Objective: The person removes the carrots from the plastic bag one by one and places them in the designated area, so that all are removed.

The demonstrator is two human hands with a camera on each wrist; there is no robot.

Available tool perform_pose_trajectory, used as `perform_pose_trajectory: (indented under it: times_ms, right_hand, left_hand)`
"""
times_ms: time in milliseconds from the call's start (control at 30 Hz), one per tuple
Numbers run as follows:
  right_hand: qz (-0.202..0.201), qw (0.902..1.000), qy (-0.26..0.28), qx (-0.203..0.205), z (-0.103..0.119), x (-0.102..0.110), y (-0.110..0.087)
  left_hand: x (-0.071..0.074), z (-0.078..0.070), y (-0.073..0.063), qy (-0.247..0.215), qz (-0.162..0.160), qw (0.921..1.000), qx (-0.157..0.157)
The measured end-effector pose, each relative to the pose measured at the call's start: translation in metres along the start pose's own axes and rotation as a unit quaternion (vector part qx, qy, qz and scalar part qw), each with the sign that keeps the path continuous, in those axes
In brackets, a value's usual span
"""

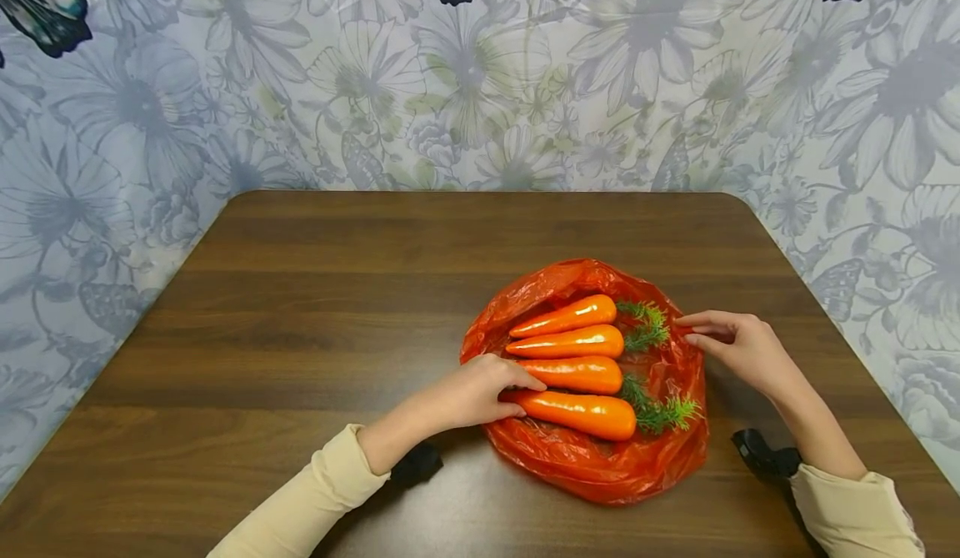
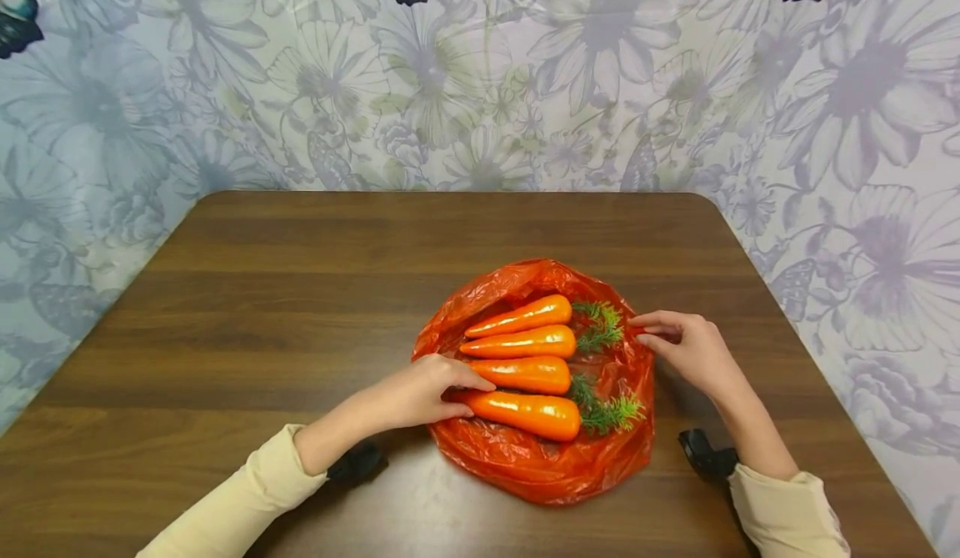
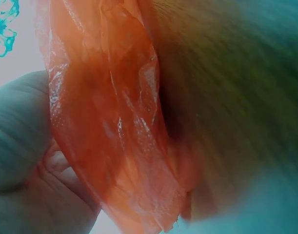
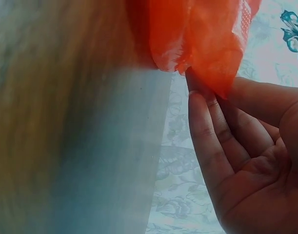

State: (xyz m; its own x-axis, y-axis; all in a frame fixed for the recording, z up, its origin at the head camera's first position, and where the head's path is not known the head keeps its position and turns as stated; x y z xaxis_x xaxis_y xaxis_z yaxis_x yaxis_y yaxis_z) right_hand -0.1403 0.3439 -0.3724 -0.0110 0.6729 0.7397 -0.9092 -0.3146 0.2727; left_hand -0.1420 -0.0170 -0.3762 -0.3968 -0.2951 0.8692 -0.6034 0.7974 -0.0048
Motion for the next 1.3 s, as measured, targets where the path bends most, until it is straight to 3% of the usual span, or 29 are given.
perform_pose_trajectory:
  times_ms: [333, 500, 633, 933, 1300]
  right_hand:
    - [-0.004, 1.0, 0.004, 0.002, 0.0001, -0.0005, -0.0002]
    - [-0.004, 1.0, 0.006, 0.003, 0.0004, -0.0011, 0.0007]
    - [-0.005, 1.0, 0.007, 0.003, 0.0004, -0.0012, 0.0011]
    - [-0.003, 1.0, 0.004, -0.003, -0.0006, -0.0002, 0.0005]
    - [-0.006, 1.0, 0.002, -0.002, 0.0004, -0.0016, -0.0023]
  left_hand:
    - [0.0026, 0.0039, -0.0016, -0.059, -0.033, 0.9971, -0.033]
    - [0.0044, 0.0074, -0.0027, -0.123, -0.054, 0.9898, -0.048]
    - [0.005, 0.0081, -0.0036, -0.167, -0.066, 0.9828, -0.04]
    - [0.0037, 0.0086, -0.0042, -0.278, -0.068, 0.9579, 0.02]
    - [0.0022, 0.0077, -0.0058, -0.362, -0.071, 0.928, 0.054]
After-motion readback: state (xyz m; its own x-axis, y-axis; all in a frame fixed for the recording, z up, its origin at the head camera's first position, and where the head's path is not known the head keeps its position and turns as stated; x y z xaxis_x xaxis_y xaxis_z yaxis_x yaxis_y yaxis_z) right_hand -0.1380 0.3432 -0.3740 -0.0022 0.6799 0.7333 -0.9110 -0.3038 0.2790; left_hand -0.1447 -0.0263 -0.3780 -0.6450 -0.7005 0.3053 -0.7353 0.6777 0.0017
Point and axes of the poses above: each hand's wrist, its own y-axis towards the middle knuckle, its own x-axis out of the back of the hand, z = x × y, the point moved 1 cm from there along y, towards the middle knuckle, and after that the axes turned 8 degrees about x, right-handed, at the moved point
